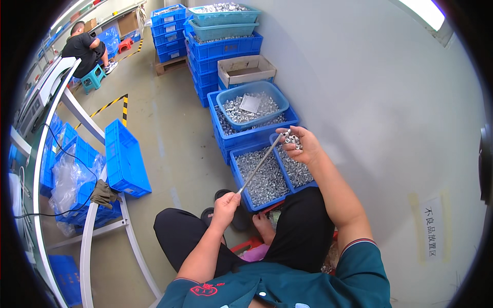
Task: Thread small metal components onto a long metal rod while sorting through storage bins.
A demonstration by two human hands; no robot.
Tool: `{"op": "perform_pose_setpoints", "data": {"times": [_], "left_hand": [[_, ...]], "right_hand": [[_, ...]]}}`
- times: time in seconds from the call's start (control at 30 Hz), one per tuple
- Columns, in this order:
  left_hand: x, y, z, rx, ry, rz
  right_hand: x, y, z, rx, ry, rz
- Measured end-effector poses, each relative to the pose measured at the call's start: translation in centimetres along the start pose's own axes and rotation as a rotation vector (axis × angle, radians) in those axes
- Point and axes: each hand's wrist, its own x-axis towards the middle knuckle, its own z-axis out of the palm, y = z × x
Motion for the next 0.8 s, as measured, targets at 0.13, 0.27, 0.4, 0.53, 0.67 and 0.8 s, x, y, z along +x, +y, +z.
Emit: {"op": "perform_pose_setpoints", "data": {"times": [0.13, 0.27, 0.4, 0.53, 0.67, 0.8], "left_hand": [[0.0, 0.28, 0.14, 0.008, 0.002, 0.018], [-0.08, 0.31, 0.02, 0.01, 0.008, 0.039], [0.0, -0.02, -0.08, 0.024, 0.006, 0.045], [-0.13, 0.47, -0.31, 0.032, 0.012, -0.004], [-0.14, 0.57, 0.0, 0.071, 0.022, 0.026], [-0.13, 0.32, -0.07, 0.072, 0.02, 0.052]], "right_hand": [[0.38, 0.21, -0.84, 0.015, -0.068, 0.024], [0.63, 0.31, -0.89, 0.024, -0.078, 0.02], [0.53, 0.49, -0.89, -0.023, -0.065, -0.014], [0.44, 0.52, -0.63, -0.042, -0.053, -0.005], [0.44, 0.41, -0.78, -0.087, -0.082, 0.061], [0.42, 0.6, -0.55, -0.107, -0.074, 0.102]]}}
